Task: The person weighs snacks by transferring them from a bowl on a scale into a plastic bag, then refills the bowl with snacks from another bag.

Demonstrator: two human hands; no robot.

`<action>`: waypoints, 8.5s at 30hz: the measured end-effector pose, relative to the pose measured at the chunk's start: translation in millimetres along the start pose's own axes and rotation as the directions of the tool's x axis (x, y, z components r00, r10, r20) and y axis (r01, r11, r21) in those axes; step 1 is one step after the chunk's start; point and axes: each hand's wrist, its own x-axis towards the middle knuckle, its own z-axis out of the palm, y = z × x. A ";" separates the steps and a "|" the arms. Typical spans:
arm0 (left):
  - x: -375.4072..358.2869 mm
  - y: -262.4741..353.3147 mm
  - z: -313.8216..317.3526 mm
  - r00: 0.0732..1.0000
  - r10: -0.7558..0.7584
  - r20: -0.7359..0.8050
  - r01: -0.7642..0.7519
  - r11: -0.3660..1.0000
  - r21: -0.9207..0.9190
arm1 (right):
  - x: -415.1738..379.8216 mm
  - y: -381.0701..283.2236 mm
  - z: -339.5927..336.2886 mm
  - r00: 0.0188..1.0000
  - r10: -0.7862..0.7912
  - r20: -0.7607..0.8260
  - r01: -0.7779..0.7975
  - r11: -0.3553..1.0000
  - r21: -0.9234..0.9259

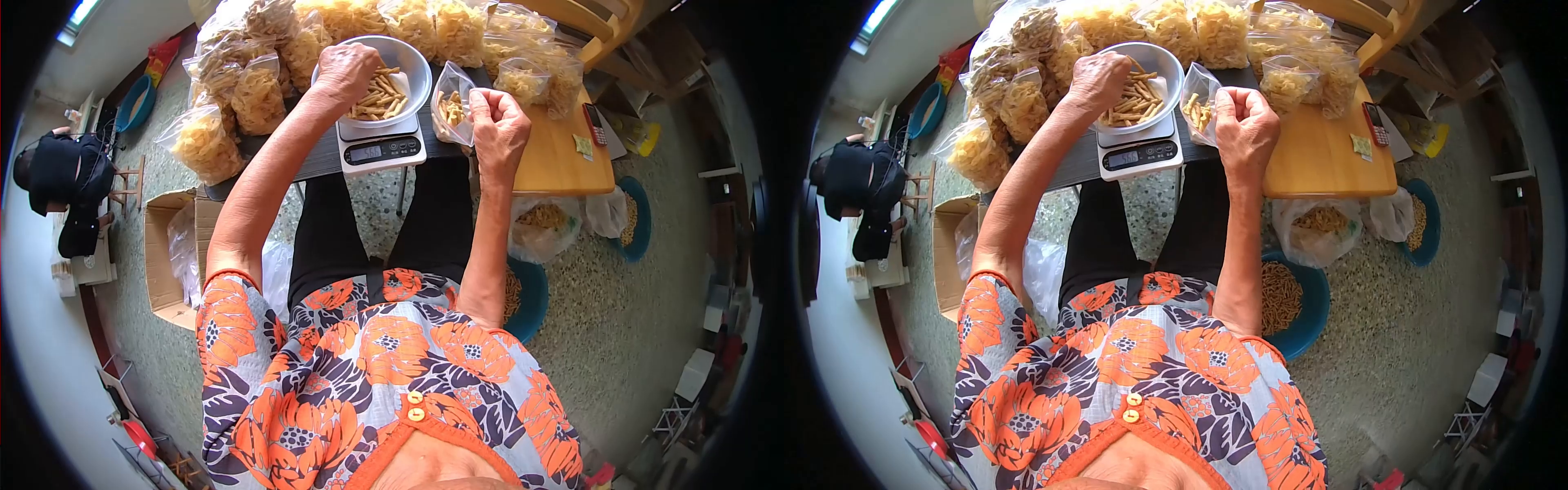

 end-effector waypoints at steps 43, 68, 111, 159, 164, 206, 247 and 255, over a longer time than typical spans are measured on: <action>-15.7 17.3 -21.6 0.972 -0.056 0.227 0.099 0.978 -0.182 | 4.0 1.2 -1.2 0.999 -0.046 -0.021 0.044 0.996 -0.075; -17.4 10.5 -46.4 0.991 -0.121 0.057 0.103 0.422 -0.901 | 0.0 -4.9 1.4 1.000 -0.019 -0.013 0.018 0.997 -0.068; -45.8 72.9 -68.1 0.981 -0.085 0.175 0.167 -0.099 -0.981 | -0.4 3.2 5.7 1.000 0.000 -0.028 -0.001 1.000 -0.017; -46.4 46.0 -55.9 0.912 -0.026 0.410 0.318 -0.586 -0.745 | 2.8 4.5 1.8 1.000 -0.002 0.004 0.002 1.000 -0.027; -52.3 75.7 -65.0 0.940 -0.295 0.170 0.153 -0.079 -0.985 | 1.9 0.2 0.7 1.000 0.000 -0.002 0.000 1.000 -0.027; 19.7 -2.7 5.1 0.891 0.420 -0.173 -0.367 0.890 0.270 | 0.2 0.7 0.6 0.999 -0.023 -0.028 0.021 0.998 -0.067; -87.5 6.1 -49.1 0.995 0.078 0.054 -0.038 0.853 -0.521 | 2.0 7.5 0.6 1.000 -0.014 -0.028 0.012 0.999 -0.053; -98.3 14.9 -46.6 0.997 0.050 -0.065 -0.075 0.869 -0.488 | 1.3 4.3 3.5 0.999 -0.027 -0.035 0.025 0.998 -0.050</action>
